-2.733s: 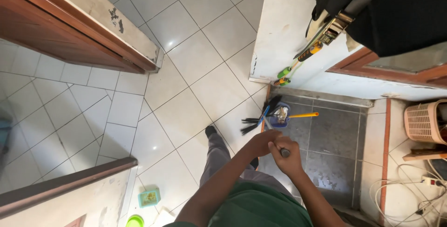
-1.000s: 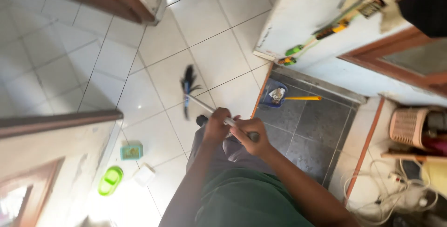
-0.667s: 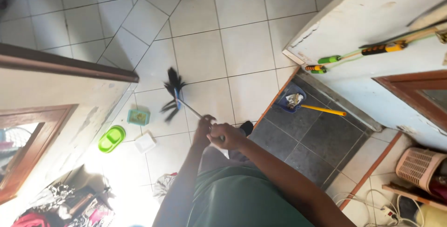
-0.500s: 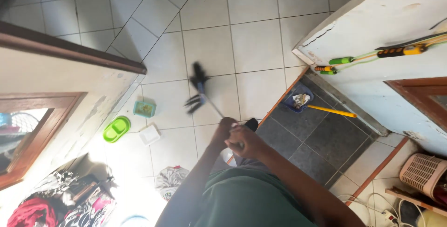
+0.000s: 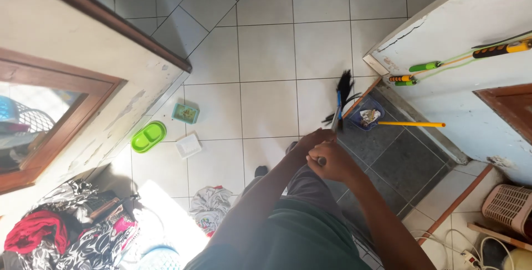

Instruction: Sweep the floor with a broom and collect debris in a dustpan, then move a trash bag into a bin.

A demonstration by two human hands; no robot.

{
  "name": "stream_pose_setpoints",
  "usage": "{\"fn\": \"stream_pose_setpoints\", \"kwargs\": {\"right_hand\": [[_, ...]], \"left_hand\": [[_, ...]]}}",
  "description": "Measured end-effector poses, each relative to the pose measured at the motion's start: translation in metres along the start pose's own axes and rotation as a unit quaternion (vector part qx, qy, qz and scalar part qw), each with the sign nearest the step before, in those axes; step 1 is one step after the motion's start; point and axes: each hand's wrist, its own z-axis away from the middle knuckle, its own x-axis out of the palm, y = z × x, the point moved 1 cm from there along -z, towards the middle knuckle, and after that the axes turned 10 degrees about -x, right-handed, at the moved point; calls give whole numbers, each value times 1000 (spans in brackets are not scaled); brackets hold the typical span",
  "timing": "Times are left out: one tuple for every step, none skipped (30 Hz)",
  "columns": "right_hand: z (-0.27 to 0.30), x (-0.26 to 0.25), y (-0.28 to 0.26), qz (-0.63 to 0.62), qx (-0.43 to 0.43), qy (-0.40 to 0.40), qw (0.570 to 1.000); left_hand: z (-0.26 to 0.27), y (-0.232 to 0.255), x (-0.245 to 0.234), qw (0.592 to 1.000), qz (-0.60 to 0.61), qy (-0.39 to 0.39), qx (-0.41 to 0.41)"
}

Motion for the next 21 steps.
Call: {"fn": "stream_pose_setpoints", "kwargs": {"right_hand": [[2,-1,-16,3,-4,-2,1000],[4,-3,-34,-23,-31,24,999],[7,-5,-51,-48,-58,50,996],[9,-2,-69,-47,-61,46,996],[10,0,-87,-100,-95,89,986],[12,1,-104,-153,-129,129,971],[13,11,-112,-153,-133,123,972],[15,21,-120,-198,-139,153,958],[16,31,-127,-244,-145,182,942],[16,48,-125,-245,-147,178,942],[16,63,-122,-263,-123,183,939],[15,78,-118,-281,-100,189,936],[7,94,-117,-281,-103,186,936],[2,111,-115,-279,-66,162,944],[-4,127,-112,-275,-28,137,951],[-4,143,-104,-275,-26,135,952],[-3,161,-96,-279,-20,100,955],[-3,179,-87,-284,-16,65,956],[0,186,-84,-285,-15,62,956],[5,192,-82,-268,-57,50,960],[9,199,-80,-252,-99,37,962]], "left_hand": [[12,27,-10,1000,-1,5,2],[24,54,-20,1000,1,11,9],[38,82,-29,1000,2,17,16],[52,98,-37,1000,2,22,17],[65,114,-44,998,-42,16,-31],[78,129,-51,993,-86,12,-80],[93,129,-53,993,-85,19,-80],[108,129,-55,992,-74,60,-83],[123,129,-57,989,-64,102,-85],[136,108,-57,989,-64,107,-86],[149,87,-58,978,-106,162,-83],[159,67,-60,962,-149,216,-79],[173,48,-66,961,-150,220,-79],[186,28,-72,947,-156,252,-126],[199,9,-77,930,-161,284,-172],[208,3,-80,929,-158,284,-174],[217,-4,-83,913,-192,280,-227],[226,-11,-88,892,-227,275,-278],[232,-21,-85,891,-225,276,-281],[238,-31,-80,892,-233,246,-299],[244,-41,-75,891,-241,216,-318]]}}
